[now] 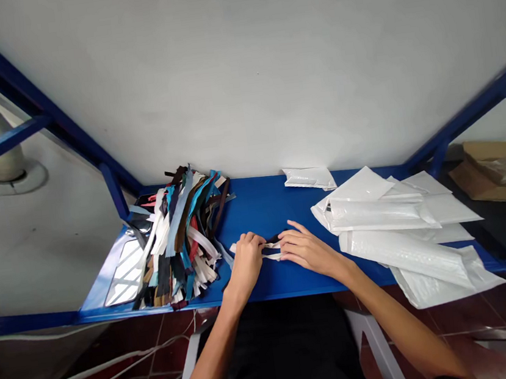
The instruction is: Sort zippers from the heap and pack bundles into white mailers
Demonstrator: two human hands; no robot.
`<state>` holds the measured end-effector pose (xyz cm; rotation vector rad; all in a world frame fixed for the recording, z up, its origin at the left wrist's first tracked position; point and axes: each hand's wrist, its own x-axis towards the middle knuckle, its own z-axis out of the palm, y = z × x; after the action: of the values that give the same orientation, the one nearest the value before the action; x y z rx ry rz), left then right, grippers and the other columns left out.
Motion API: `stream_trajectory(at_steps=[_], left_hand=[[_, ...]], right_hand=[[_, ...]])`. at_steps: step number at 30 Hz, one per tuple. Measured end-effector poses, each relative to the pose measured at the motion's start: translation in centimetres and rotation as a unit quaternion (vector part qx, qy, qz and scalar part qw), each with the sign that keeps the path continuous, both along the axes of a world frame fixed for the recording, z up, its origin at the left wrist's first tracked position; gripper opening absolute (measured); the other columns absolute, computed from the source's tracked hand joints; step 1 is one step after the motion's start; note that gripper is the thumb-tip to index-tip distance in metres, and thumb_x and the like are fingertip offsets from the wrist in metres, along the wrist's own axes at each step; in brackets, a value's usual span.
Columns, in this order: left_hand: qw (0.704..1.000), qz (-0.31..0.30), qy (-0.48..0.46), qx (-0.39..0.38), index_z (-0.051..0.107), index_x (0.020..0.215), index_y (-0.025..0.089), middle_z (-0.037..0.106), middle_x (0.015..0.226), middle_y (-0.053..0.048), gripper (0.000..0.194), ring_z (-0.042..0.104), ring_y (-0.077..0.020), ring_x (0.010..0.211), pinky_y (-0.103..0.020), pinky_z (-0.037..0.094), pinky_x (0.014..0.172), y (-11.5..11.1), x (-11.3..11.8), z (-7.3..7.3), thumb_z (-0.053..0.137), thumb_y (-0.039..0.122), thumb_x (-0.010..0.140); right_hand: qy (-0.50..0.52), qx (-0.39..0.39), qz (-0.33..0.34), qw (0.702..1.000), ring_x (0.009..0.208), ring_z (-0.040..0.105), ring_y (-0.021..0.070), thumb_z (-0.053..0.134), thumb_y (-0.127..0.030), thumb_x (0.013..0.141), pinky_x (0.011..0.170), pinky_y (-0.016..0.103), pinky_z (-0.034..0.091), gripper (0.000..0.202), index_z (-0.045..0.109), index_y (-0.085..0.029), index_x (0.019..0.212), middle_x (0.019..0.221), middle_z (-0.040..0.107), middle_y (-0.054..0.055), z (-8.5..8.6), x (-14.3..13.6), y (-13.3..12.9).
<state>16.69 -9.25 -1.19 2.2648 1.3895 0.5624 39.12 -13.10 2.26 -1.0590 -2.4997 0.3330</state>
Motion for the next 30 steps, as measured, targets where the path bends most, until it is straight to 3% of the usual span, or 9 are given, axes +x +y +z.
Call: stream_trajectory(at_steps=[3, 6, 10, 13, 17, 21, 24, 27, 30], left_hand=[[0.988, -0.031, -0.12, -0.097, 0.069, 0.108, 0.02, 0.074, 0.101, -0.008, 0.025, 0.068, -0.0244, 0.097, -0.037, 0.053, 0.092, -0.8, 0.5, 1.4, 0.045, 0.024, 0.11], [0.936, -0.077, -0.245, -0.24, 0.065, 0.12, 0.022, 0.074, 0.092, -0.003, 0.041, 0.069, -0.0197, 0.084, -0.032, 0.054, 0.086, -1.8, 0.3, 3.3, 0.032, 0.046, 0.115], [0.923, -0.119, -0.246, -0.27, 0.065, 0.129, 0.022, 0.077, 0.106, -0.005, 0.042, 0.071, -0.0215, 0.088, -0.032, 0.056, 0.087, -1.8, -1.5, 6.1, 0.053, 0.055, 0.107], [0.957, -0.117, -0.177, -0.198, 0.072, 0.128, 0.022, 0.079, 0.111, -0.007, 0.038, 0.073, -0.0253, 0.101, -0.032, 0.056, 0.093, -0.9, -4.1, 8.3, 0.059, 0.049, 0.104], [0.991, 0.041, -0.11, -0.061, 0.071, 0.139, 0.023, 0.081, 0.097, -0.004, 0.043, 0.076, -0.022, 0.085, -0.028, 0.057, 0.081, 1.8, -8.2, 11.0, 0.054, 0.037, 0.102], [0.956, 0.252, -0.08, 0.131, 0.072, 0.138, 0.024, 0.082, 0.107, -0.009, 0.043, 0.077, -0.0241, 0.092, -0.037, 0.058, 0.095, 7.0, -10.6, 11.7, 0.044, 0.033, 0.106], [0.944, 0.301, 0.019, 0.136, 0.078, 0.122, 0.018, 0.076, 0.125, -0.019, 0.036, 0.064, -0.0369, 0.134, -0.052, 0.05, 0.113, 10.2, -10.9, 9.9, 0.052, 0.036, 0.105], [0.954, 0.276, 0.07, 0.094, 0.069, 0.135, 0.01, 0.058, 0.154, -0.028, 0.044, 0.037, -0.046, 0.157, -0.065, 0.034, 0.125, 11.1, -10.8, 7.9, 0.061, 0.037, 0.101], [0.946, 0.279, 0.013, 0.164, 0.054, 0.153, 0.012, 0.039, 0.169, -0.028, 0.056, 0.024, -0.0452, 0.164, -0.068, 0.023, 0.13, 9.8, -9.9, 7.8, 0.059, 0.041, 0.105]], right_hand=[[-0.018, -0.024, -0.001, 1.0, 0.091, 0.073, 0.0229, 0.052, -0.03, 0.114, 0.093, 0.041, 0.06, 0.026, 0.074, -0.021, 0.105, 0.095, 0.075, 0.005, 0.8, 0.0, 0.4], [-0.04, -0.055, -0.033, 0.997, 0.083, 0.073, 0.0225, 0.053, -0.03, 0.114, 0.072, 0.032, 0.055, 0.023, 0.073, -0.022, 0.108, 0.094, 0.074, 0.006, 1.9, -0.6, 0.5], [-0.011, -0.095, -0.021, 0.995, 0.095, 0.072, 0.0236, 0.062, -0.039, 0.11, 0.078, 0.032, 0.055, 0.03, 0.066, -0.025, 0.136, 0.112, 0.075, 0.007, 4.1, -1.3, 2.2], [-0.033, -0.023, 0.054, 0.998, 0.111, 0.065, 0.0273, 0.063, -0.041, 0.109, 0.093, 0.039, 0.054, 0.024, 0.076, -0.023, 0.117, 0.119, 0.071, 0.011, 6.3, -3.2, 6.2], [-0.084, 0.069, 0.129, 0.986, 0.125, 0.058, 0.0286, 0.062, -0.032, 0.109, 0.113, 0.047, 0.045, 0.019, 0.075, -0.02, 0.116, 0.129, 0.069, 0.012, 9.5, -9.1, 13.1], [-0.057, 0.142, 0.022, 0.988, 0.153, 0.04, 0.0305, 0.064, -0.02, 0.106, 0.126, 0.053, 0.033, 0.051, 0.051, -0.025, 0.156, 0.161, 0.051, 0.012, 11.5, -12.8, 16.2], [-0.063, 0.102, 0.007, 0.993, 0.162, 0.029, 0.0355, 0.076, -0.029, 0.1, 0.13, 0.059, 0.028, 0.072, 0.042, -0.028, 0.164, 0.173, 0.038, 0.013, 11.5, -8.4, 14.0], [-0.095, -0.032, -0.044, 0.994, 0.16, 0.033, 0.0438, 0.087, -0.045, 0.088, 0.131, 0.068, 0.024, 0.087, 0.046, -0.031, 0.163, 0.171, 0.044, 0.011, 10.4, 2.6, 9.4], [-0.151, -0.144, -0.224, 0.952, 0.156, 0.038, 0.0499, 0.092, -0.053, 0.074, 0.13, 0.072, 0.025, 0.097, 0.052, -0.035, 0.16, 0.165, 0.052, 0.012, 8.3, 14.7, 4.0]])
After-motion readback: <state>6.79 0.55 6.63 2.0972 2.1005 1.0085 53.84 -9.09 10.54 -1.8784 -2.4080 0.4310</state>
